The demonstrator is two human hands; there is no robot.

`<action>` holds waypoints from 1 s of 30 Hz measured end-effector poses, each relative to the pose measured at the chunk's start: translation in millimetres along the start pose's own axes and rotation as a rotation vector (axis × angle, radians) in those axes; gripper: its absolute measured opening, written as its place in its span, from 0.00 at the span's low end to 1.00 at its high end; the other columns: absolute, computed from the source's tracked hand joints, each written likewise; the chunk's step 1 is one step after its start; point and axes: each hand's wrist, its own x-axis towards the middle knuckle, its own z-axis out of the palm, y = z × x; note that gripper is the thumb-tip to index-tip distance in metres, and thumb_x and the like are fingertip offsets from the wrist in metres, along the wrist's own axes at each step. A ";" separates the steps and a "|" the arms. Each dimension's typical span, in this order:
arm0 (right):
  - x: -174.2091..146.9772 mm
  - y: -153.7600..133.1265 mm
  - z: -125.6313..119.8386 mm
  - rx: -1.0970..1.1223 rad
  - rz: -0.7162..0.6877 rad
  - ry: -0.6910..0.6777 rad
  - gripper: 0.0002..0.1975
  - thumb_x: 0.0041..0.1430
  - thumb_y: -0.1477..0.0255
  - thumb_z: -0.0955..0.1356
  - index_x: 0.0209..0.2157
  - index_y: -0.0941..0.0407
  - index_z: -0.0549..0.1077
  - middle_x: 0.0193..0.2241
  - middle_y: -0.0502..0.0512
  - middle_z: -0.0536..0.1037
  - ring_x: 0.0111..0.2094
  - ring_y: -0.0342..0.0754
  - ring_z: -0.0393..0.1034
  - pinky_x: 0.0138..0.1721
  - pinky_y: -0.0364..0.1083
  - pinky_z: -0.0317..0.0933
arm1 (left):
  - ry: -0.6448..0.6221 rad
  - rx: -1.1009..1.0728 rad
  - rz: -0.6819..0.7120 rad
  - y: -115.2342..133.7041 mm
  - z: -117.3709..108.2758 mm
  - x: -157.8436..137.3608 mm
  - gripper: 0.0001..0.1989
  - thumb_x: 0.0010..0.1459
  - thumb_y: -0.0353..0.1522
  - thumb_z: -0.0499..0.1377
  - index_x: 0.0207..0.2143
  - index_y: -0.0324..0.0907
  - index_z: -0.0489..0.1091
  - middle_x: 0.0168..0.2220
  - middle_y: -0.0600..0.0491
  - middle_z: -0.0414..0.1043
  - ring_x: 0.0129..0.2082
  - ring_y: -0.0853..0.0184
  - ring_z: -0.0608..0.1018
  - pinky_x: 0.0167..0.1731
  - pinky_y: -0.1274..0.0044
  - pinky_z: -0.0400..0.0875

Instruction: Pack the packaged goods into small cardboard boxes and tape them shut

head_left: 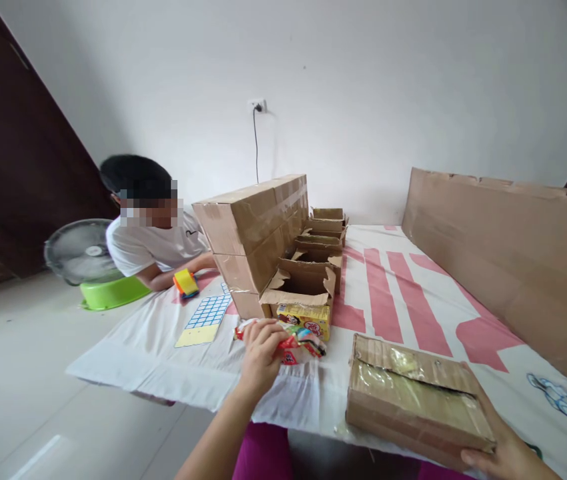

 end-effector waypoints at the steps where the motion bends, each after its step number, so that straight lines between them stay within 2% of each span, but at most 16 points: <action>1: 2.1 -0.6 0.1 0.009 0.003 -0.016 0.59 0.47 0.56 0.73 0.69 0.46 0.32 0.67 0.60 0.55 0.65 0.70 0.50 0.62 0.65 0.50 | 0.066 -0.018 -0.027 -6.3 -6.9 -0.3 0.08 0.58 0.25 0.55 0.34 0.45 0.72 0.37 0.51 0.75 0.46 0.58 0.72 0.50 0.61 0.62; 4: 12.4 -9.6 6.6 0.043 0.016 -0.019 0.57 0.48 0.54 0.72 0.69 0.47 0.35 0.67 0.63 0.52 0.66 0.69 0.49 0.62 0.65 0.49 | 0.175 -0.086 -0.077 -22.6 -29.1 -1.3 0.05 0.58 0.28 0.56 0.31 0.44 0.71 0.35 0.51 0.74 0.43 0.60 0.73 0.43 0.67 0.68; 8: 32.8 -32.8 27.1 0.154 0.025 0.081 0.55 0.46 0.50 0.72 0.67 0.51 0.42 0.63 0.70 0.59 0.61 0.67 0.59 0.57 0.61 0.60 | 0.197 -0.079 -0.071 -29.6 -49.8 -8.5 0.05 0.58 0.28 0.57 0.30 0.44 0.71 0.34 0.52 0.73 0.41 0.61 0.74 0.42 0.68 0.69; 11: 46.8 -53.9 33.6 0.185 0.032 0.103 0.48 0.48 0.51 0.72 0.63 0.52 0.49 0.60 0.70 0.62 0.58 0.65 0.63 0.54 0.60 0.63 | 0.190 -0.065 -0.051 -26.3 -55.7 -15.6 0.06 0.58 0.28 0.56 0.30 0.45 0.72 0.33 0.52 0.74 0.41 0.61 0.74 0.42 0.67 0.68; 15: 60.7 -81.6 20.4 0.082 -0.050 -0.011 0.29 0.56 0.51 0.68 0.55 0.49 0.65 0.63 0.63 0.58 0.65 0.63 0.51 0.60 0.60 0.55 | 0.149 -0.102 0.003 -15.8 -57.6 -20.0 0.06 0.59 0.28 0.56 0.31 0.45 0.71 0.32 0.51 0.74 0.42 0.60 0.73 0.42 0.68 0.68; 17: 70.4 -94.8 11.8 0.024 -0.040 -0.068 0.23 0.62 0.52 0.62 0.53 0.49 0.70 0.64 0.60 0.57 0.66 0.61 0.49 0.60 0.57 0.56 | 0.100 -0.118 0.022 -9.2 -56.8 -19.5 0.07 0.60 0.28 0.55 0.30 0.45 0.71 0.32 0.51 0.74 0.42 0.60 0.73 0.43 0.67 0.68; 19: 84.6 -107.6 6.0 -0.043 -0.010 -0.093 0.24 0.65 0.54 0.58 0.55 0.49 0.70 0.61 0.60 0.61 0.64 0.58 0.55 0.58 0.54 0.59 | 0.040 -0.131 0.035 -3.1 -54.8 -18.3 0.08 0.60 0.29 0.54 0.30 0.45 0.71 0.33 0.50 0.74 0.43 0.59 0.73 0.45 0.65 0.68; 21: 102.1 -119.5 3.4 -0.126 0.023 -0.112 0.26 0.67 0.55 0.56 0.61 0.50 0.65 0.55 0.60 0.69 0.57 0.56 0.64 0.54 0.52 0.63 | 0.010 -0.134 0.050 1.3 -52.2 -17.3 0.08 0.61 0.29 0.53 0.31 0.45 0.71 0.33 0.50 0.75 0.44 0.58 0.73 0.46 0.63 0.67; 23: 118.9 -130.9 3.4 -0.230 0.082 -0.160 0.28 0.67 0.56 0.56 0.63 0.51 0.60 0.47 0.59 0.74 0.47 0.54 0.72 0.47 0.51 0.67 | -0.003 -0.122 0.069 3.3 -50.9 -17.2 0.08 0.61 0.29 0.53 0.33 0.45 0.71 0.33 0.50 0.75 0.44 0.58 0.73 0.49 0.61 0.65; 25: 131.2 -143.0 4.3 -0.387 0.120 -0.179 0.28 0.65 0.58 0.59 0.63 0.52 0.62 0.41 0.59 0.76 0.41 0.55 0.73 0.43 0.52 0.68 | -0.016 -0.100 0.089 3.2 -52.3 -18.1 0.08 0.61 0.28 0.53 0.34 0.46 0.71 0.34 0.51 0.75 0.45 0.58 0.73 0.51 0.60 0.63; 26: 135.1 -149.8 4.7 -0.469 0.097 -0.166 0.27 0.63 0.59 0.61 0.61 0.53 0.65 0.41 0.60 0.75 0.42 0.56 0.73 0.44 0.53 0.67 | -0.023 -0.094 0.099 2.6 -54.4 -18.8 0.08 0.61 0.28 0.53 0.34 0.46 0.71 0.34 0.51 0.75 0.45 0.58 0.73 0.52 0.60 0.62; 28: 139.3 -164.9 5.0 -0.555 -0.041 -0.153 0.24 0.61 0.62 0.64 0.56 0.56 0.71 0.43 0.62 0.74 0.46 0.58 0.70 0.48 0.55 0.65 | -0.032 -0.096 0.121 1.1 -60.8 -20.2 0.08 0.61 0.28 0.53 0.35 0.46 0.71 0.35 0.51 0.75 0.44 0.59 0.74 0.52 0.61 0.62; 30: 141.6 -180.1 5.1 -0.510 -0.207 -0.296 0.23 0.59 0.60 0.67 0.53 0.56 0.73 0.47 0.62 0.73 0.51 0.58 0.67 0.52 0.55 0.62 | -0.033 -0.109 0.135 -0.3 -69.5 -21.3 0.08 0.62 0.29 0.52 0.35 0.46 0.70 0.34 0.51 0.75 0.44 0.59 0.74 0.52 0.62 0.63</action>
